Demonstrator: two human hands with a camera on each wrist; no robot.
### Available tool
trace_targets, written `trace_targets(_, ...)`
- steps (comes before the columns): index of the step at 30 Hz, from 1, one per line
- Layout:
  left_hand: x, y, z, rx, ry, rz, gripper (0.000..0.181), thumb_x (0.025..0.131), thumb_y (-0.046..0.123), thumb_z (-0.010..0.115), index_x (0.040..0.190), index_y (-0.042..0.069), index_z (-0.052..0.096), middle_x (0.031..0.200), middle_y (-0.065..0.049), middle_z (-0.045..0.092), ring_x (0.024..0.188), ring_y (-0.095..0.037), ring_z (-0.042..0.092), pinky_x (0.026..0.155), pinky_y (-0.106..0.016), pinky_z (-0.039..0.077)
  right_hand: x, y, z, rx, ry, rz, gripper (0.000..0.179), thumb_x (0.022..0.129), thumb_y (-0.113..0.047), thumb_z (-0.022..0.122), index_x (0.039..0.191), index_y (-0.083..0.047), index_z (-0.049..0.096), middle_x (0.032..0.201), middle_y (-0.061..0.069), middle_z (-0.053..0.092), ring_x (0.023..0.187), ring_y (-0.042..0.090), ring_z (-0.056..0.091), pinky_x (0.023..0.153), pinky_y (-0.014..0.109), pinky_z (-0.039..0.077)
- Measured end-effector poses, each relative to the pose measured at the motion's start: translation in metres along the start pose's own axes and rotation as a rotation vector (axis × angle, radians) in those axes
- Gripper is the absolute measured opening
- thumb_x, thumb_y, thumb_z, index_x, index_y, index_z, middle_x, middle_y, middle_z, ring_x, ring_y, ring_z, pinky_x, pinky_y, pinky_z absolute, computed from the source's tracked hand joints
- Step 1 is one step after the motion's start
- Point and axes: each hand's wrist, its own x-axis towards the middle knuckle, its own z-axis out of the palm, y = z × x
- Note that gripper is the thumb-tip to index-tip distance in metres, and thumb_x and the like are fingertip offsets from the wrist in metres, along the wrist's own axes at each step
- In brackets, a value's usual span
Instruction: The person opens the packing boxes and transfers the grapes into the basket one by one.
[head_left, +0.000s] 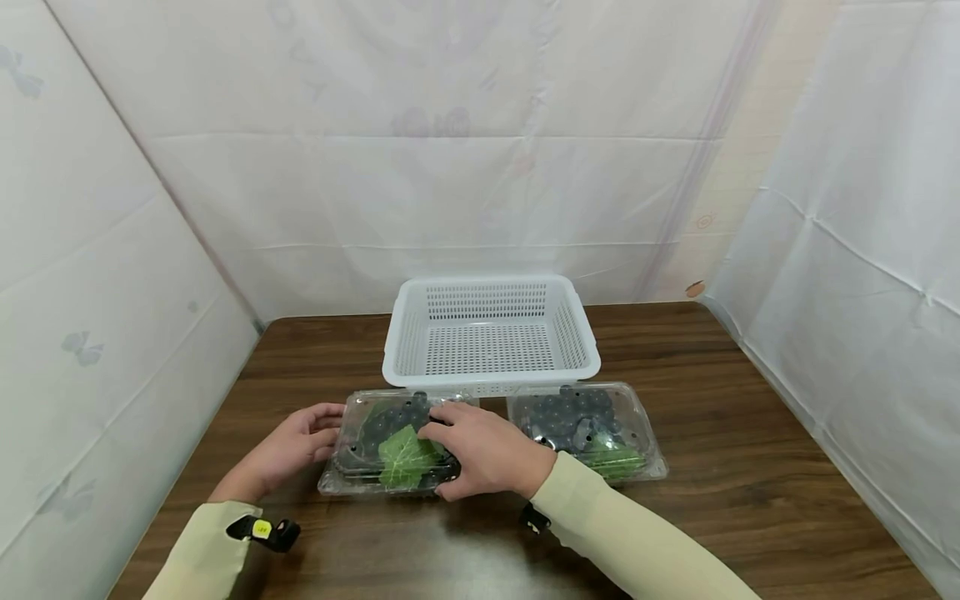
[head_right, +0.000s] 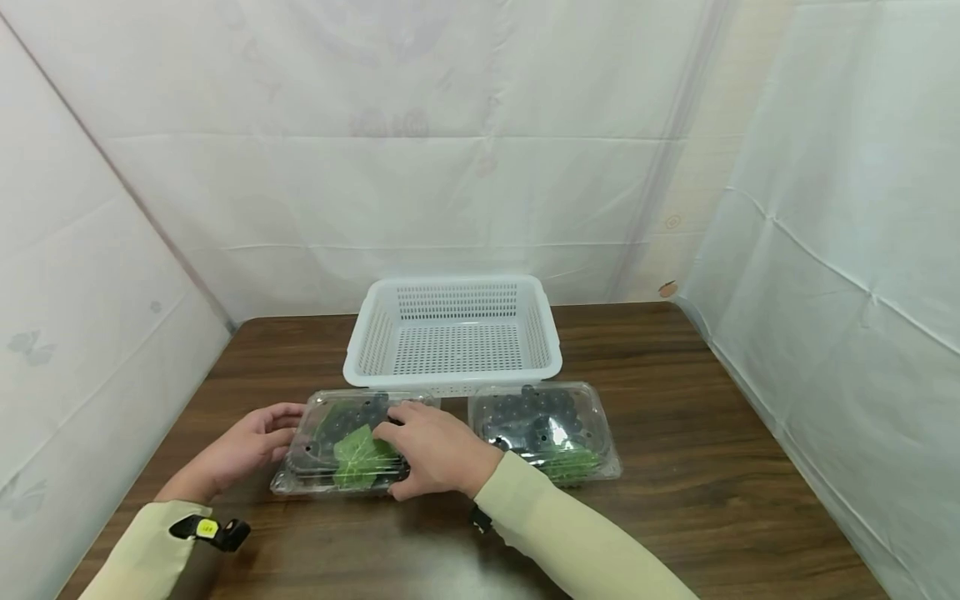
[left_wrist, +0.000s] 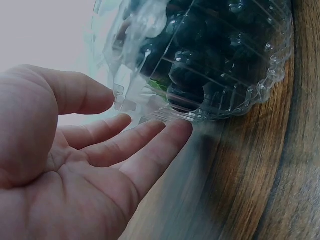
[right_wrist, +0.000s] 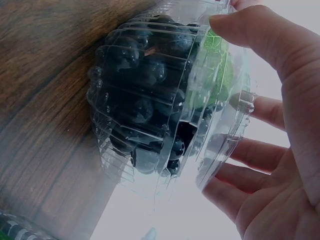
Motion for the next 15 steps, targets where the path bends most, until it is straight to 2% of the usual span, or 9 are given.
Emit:
trace_targets(7, -0.0012, 0.0003, -0.0010, -0.014, -0.033, 0.018, 0.053, 0.108, 0.015, 0.050, 0.153, -0.007, 0.033, 0.149, -0.029, 0.048, 0.122, -0.021, 0.062, 0.094, -0.030, 0.058, 0.0008, 0.0001, -0.0007, -0.003, -0.001, 0.003, 0.068, 0.083, -0.052, 0.079, 0.141, -0.023, 0.060, 0.148, 0.007, 0.055, 0.140, 0.021, 0.051, 0.106, 0.034, 0.052)
trace_targets(15, -0.0038, -0.0079, -0.0095, -0.120, -0.137, 0.058, 0.062, 0.108, 0.015, 0.050, 0.157, -0.012, 0.021, 0.156, -0.035, 0.033, 0.120, -0.005, 0.061, 0.098, -0.027, 0.055, 0.0009, -0.0004, -0.0010, 0.005, -0.001, 0.004, 0.068, 0.083, -0.052, 0.080, 0.141, -0.022, 0.060, 0.147, 0.006, 0.055, 0.138, 0.020, 0.053, 0.107, 0.033, 0.052)
